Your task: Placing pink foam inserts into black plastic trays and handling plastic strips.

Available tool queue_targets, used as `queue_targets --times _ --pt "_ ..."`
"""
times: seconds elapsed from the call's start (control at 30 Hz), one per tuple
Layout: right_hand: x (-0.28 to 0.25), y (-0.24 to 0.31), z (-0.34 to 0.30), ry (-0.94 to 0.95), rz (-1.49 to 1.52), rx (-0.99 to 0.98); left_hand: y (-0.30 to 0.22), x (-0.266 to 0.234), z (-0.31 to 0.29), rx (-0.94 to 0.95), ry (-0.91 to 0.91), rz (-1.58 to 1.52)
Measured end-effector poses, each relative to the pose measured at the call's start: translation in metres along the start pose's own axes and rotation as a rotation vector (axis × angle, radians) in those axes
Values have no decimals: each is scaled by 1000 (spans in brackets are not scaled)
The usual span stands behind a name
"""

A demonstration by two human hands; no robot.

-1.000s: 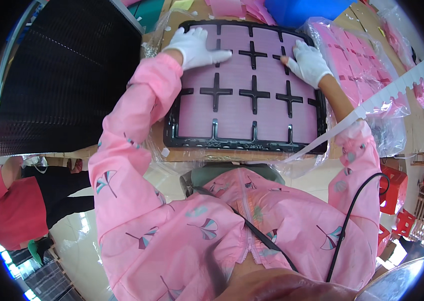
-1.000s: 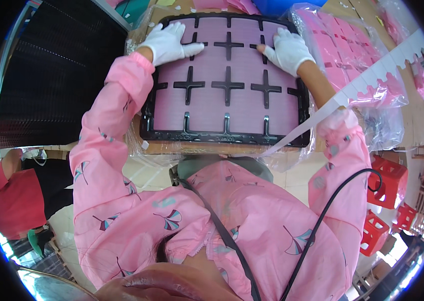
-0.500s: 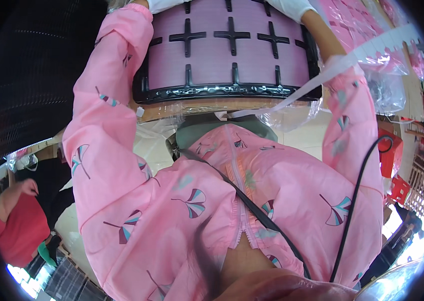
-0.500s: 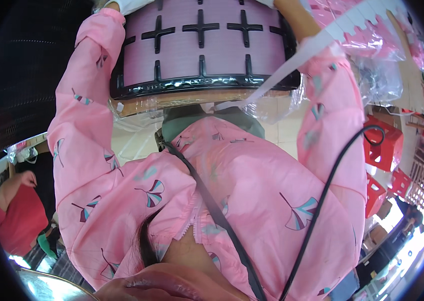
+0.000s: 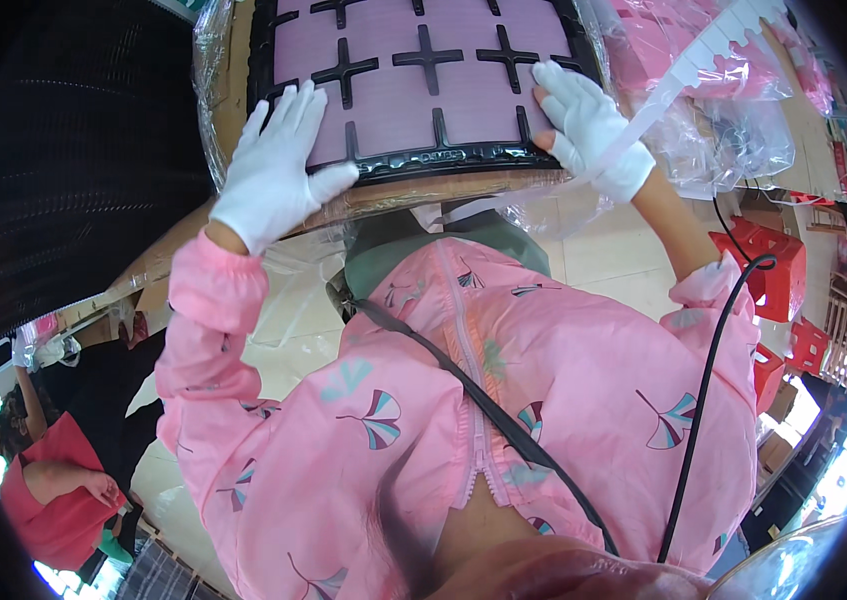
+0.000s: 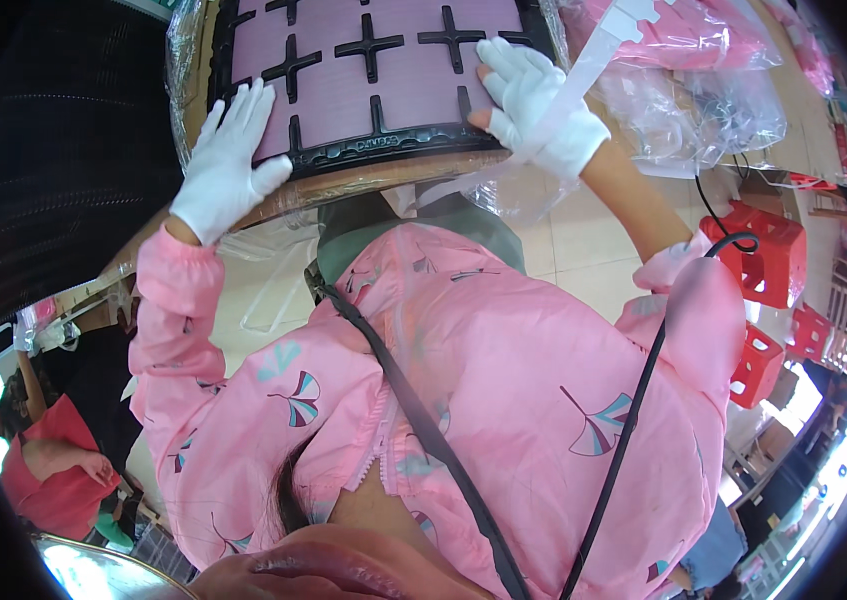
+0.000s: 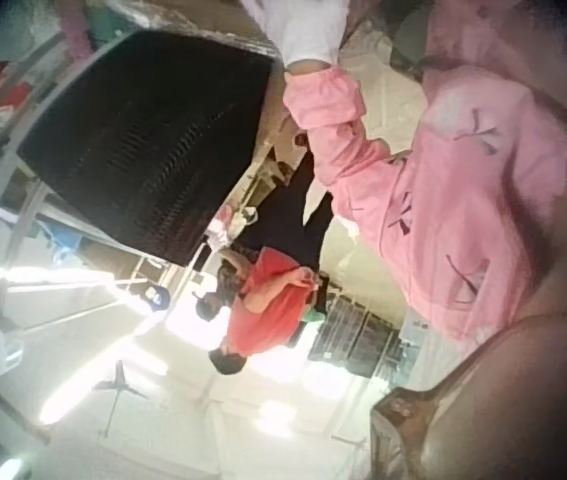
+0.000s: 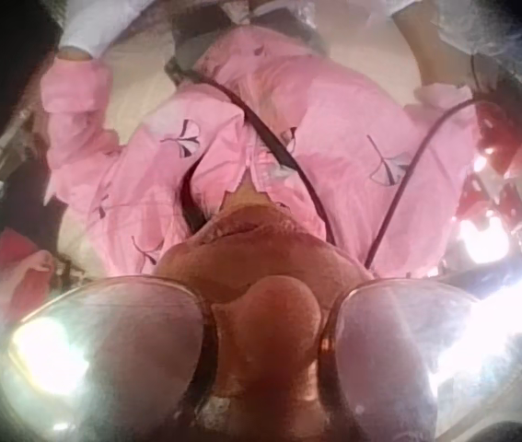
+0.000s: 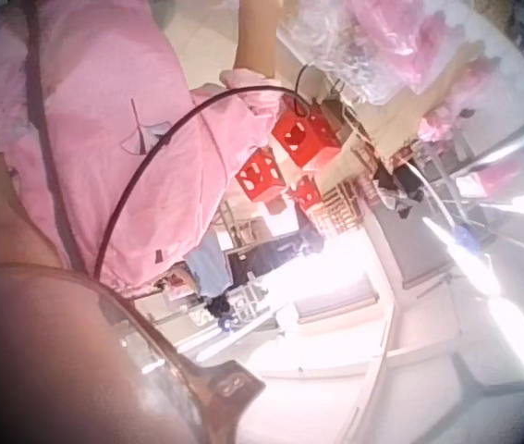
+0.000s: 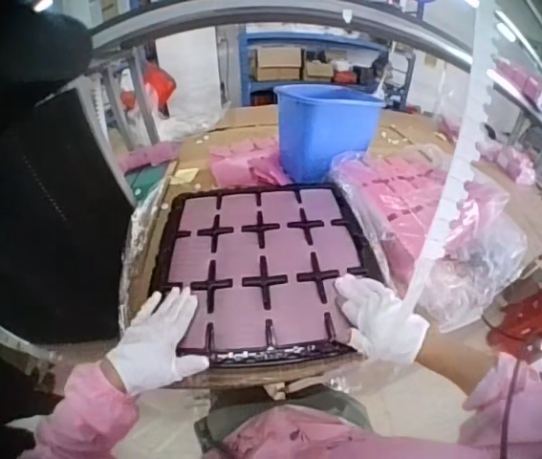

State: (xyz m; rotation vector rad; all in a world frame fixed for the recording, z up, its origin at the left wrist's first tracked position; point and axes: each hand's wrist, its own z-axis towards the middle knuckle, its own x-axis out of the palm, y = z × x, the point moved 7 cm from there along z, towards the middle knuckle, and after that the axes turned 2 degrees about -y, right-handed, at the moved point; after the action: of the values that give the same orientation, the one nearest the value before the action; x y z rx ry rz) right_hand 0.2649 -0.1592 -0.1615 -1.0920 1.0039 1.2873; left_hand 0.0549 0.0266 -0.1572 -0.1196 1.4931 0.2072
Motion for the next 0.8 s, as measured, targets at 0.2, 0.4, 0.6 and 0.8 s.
queue_targets --times 0.2,0.4,0.6,0.8 --pt "-3 18 -26 209 2 10 -16 -13 -28 -42 135 -19" --pt "-10 24 -15 26 98 -100 -17 -15 -11 7 98 1" --pt "-12 13 -18 193 104 -90 -15 -19 -17 92 122 -100" --pt "-21 5 -26 215 106 -215 -11 -24 -29 61 166 -111"
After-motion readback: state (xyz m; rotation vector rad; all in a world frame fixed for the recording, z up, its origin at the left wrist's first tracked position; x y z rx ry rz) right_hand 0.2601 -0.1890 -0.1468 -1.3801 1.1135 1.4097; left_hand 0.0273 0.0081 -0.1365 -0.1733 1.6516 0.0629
